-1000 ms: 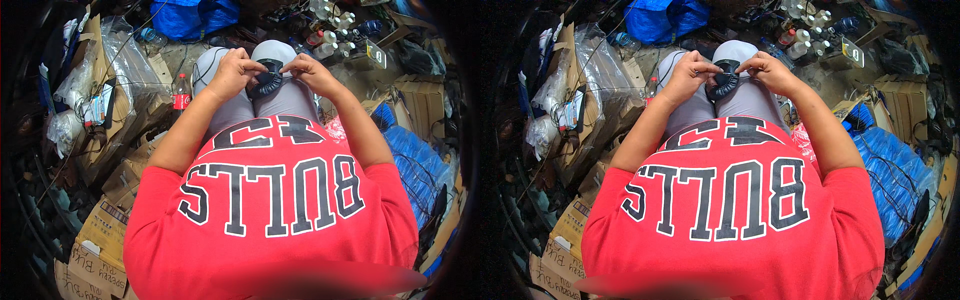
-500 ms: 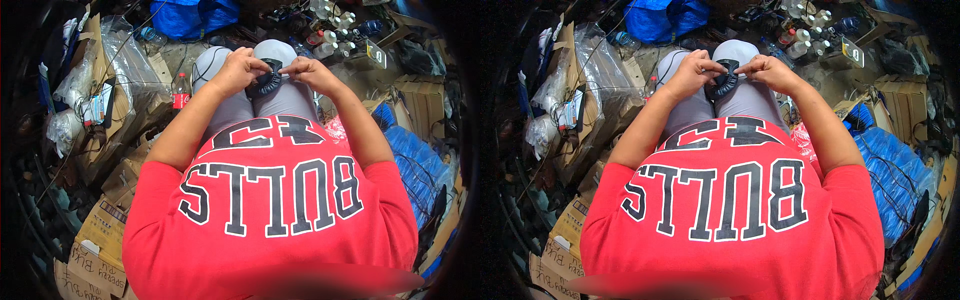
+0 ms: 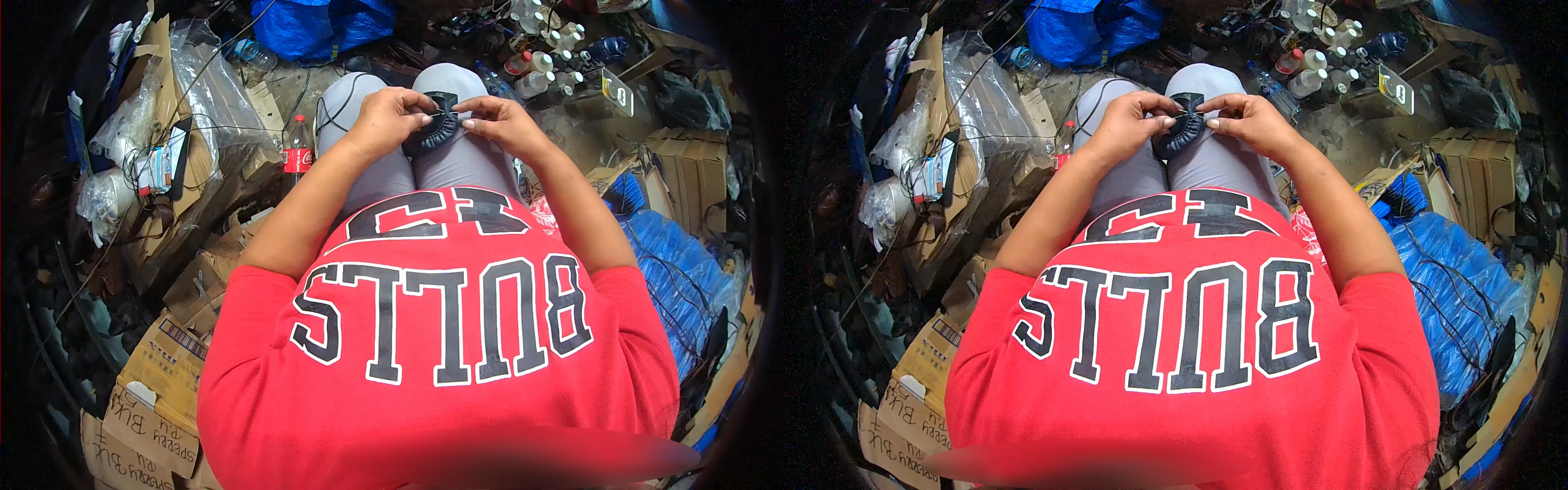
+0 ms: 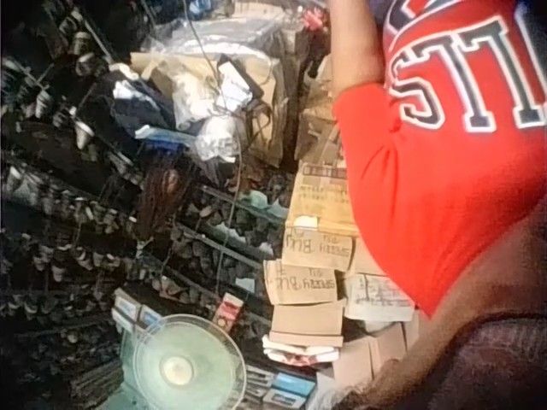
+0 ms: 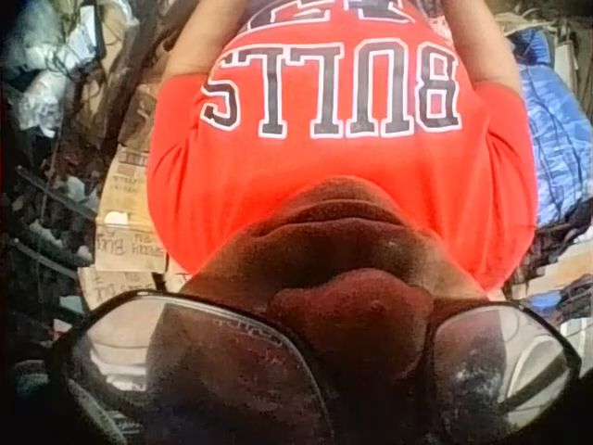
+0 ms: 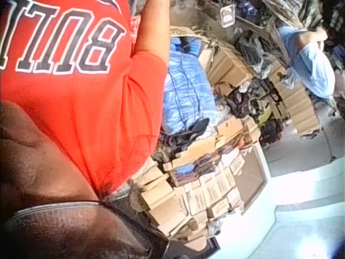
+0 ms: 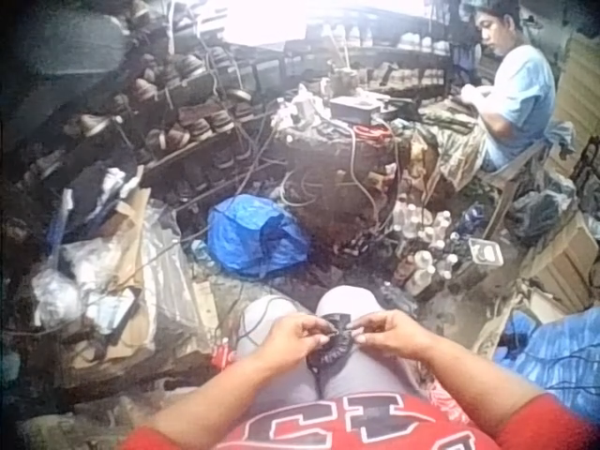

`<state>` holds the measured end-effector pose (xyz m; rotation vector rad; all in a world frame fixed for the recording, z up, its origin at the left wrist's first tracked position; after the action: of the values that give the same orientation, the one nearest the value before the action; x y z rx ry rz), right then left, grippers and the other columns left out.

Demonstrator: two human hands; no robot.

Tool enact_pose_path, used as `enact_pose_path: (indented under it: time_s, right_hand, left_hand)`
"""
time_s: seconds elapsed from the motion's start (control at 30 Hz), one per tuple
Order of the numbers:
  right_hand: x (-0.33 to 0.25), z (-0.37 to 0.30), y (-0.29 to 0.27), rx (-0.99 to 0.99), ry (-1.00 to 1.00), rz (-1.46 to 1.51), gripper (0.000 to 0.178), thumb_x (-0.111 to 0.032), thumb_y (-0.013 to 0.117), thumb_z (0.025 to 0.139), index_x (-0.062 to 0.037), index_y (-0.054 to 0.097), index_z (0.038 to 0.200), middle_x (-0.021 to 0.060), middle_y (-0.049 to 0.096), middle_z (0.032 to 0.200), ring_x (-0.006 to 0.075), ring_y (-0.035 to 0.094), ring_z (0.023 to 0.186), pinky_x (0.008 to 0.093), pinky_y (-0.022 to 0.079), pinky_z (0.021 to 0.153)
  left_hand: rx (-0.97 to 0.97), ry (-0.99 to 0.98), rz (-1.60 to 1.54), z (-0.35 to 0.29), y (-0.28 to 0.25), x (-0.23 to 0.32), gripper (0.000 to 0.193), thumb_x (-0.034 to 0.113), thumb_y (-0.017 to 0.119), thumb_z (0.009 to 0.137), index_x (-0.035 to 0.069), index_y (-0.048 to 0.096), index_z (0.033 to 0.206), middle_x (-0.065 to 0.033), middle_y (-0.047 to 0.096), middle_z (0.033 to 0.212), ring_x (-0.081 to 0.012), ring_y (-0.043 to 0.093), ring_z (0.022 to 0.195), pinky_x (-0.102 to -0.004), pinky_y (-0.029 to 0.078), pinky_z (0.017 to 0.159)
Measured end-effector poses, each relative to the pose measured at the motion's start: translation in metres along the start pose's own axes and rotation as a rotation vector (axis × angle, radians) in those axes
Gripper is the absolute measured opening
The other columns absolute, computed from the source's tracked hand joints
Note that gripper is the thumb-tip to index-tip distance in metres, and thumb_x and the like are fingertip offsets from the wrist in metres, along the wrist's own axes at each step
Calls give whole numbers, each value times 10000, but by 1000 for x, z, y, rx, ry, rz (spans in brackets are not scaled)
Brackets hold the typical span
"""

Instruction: Stitching or repairing a black shoe component by hand using a needle and thread.

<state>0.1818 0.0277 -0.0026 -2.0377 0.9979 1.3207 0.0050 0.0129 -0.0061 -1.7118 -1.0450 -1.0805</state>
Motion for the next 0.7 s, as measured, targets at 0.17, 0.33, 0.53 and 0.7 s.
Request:
enact_pose_path:
  time_s: [0.17, 0.33, 0.53, 0.7]
  right_hand:
    - [3, 7, 0, 39, -49, -37, 192, -101, 650, 808, -41, 634, 990, -36, 588, 768, 23, 482, 651, 177, 385, 562]
    - [-13, 10, -1, 43, -30, -183, 99, -104, 665, 794, -27, 646, 854, -24, 587, 715, 49, 498, 646, 209, 398, 558]
    - [-1, 13, -30, 7, -72, -133, 120, -141, 677, 801, -48, 600, 798, -30, 563, 712, 46, 486, 660, 199, 385, 614]
    - [8, -1, -22, 33, -124, -155, 152, -117, 680, 794, -29, 611, 897, -16, 542, 872, 57, 509, 777, 202, 413, 703]
  left_hand:
    - [23, 63, 39, 17, 11, -11, 160, -5, 643, 757, -3, 641, 918, -31, 619, 824, -90, 569, 763, -237, 474, 696]
    - [-42, 109, -38, 20, 15, -1, 108, 13, 662, 743, 11, 636, 848, -42, 643, 797, -101, 576, 758, -243, 468, 692]
    - [-100, 145, 6, 4, -12, 15, 23, 30, 633, 781, 15, 616, 787, -62, 643, 700, -116, 597, 681, -253, 460, 638]
    - [-41, 61, 167, -4, -6, 20, 20, 13, 574, 820, 0, 588, 827, -56, 617, 700, -119, 596, 674, -262, 464, 624]
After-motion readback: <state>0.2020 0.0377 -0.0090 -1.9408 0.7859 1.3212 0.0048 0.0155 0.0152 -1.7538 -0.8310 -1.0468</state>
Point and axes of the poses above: each hand's wrist, its own z-axis towards the middle knuckle, its own y-axis out of the palm, x = y × z, the point moved 6 cm from there along z, towards the middle knuckle
